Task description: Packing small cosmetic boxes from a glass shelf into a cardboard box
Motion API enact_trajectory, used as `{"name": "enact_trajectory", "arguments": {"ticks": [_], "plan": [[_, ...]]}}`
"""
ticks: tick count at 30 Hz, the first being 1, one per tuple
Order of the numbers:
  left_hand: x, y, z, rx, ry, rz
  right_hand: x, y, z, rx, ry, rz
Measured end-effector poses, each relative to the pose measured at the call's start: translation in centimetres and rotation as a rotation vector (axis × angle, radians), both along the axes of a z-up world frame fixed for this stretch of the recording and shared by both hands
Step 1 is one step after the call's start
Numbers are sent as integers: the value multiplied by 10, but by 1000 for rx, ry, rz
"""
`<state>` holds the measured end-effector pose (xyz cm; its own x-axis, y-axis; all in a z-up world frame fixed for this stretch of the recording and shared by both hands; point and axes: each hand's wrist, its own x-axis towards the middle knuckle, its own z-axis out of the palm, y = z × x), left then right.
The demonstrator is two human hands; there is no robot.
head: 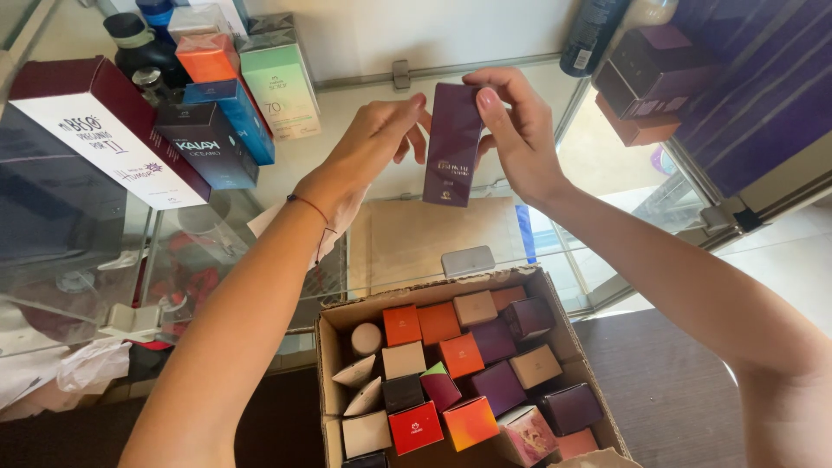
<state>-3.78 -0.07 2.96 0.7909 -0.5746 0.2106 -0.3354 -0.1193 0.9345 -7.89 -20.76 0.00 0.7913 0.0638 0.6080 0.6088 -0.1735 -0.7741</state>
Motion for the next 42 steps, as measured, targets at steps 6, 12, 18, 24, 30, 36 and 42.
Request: {"name": "enact_trajectory", "arguments": {"ticks": [6, 12, 18, 24, 30, 36, 42], "plan": [[-22, 1, 19, 98, 159, 50, 5, -1, 2, 66, -38, -87], [6, 0, -1, 32, 107, -83, 7, -4, 2, 73, -64, -83], [38, 1, -21, -115, 230, -350, 10, -11, -2, 27, -154, -2], [35, 10, -15, -130, 520, -533, 1, -8, 2, -163, -318, -104], [30, 8, -7, -7, 527, -592, 3, -5, -2, -5, -174, 144], [11, 1, 11, 54, 512, -444, 4, -8, -3, -18, -199, -4], [9, 3, 12, 87, 490, -416, 3, -6, -2, -16, -195, -26]]}}
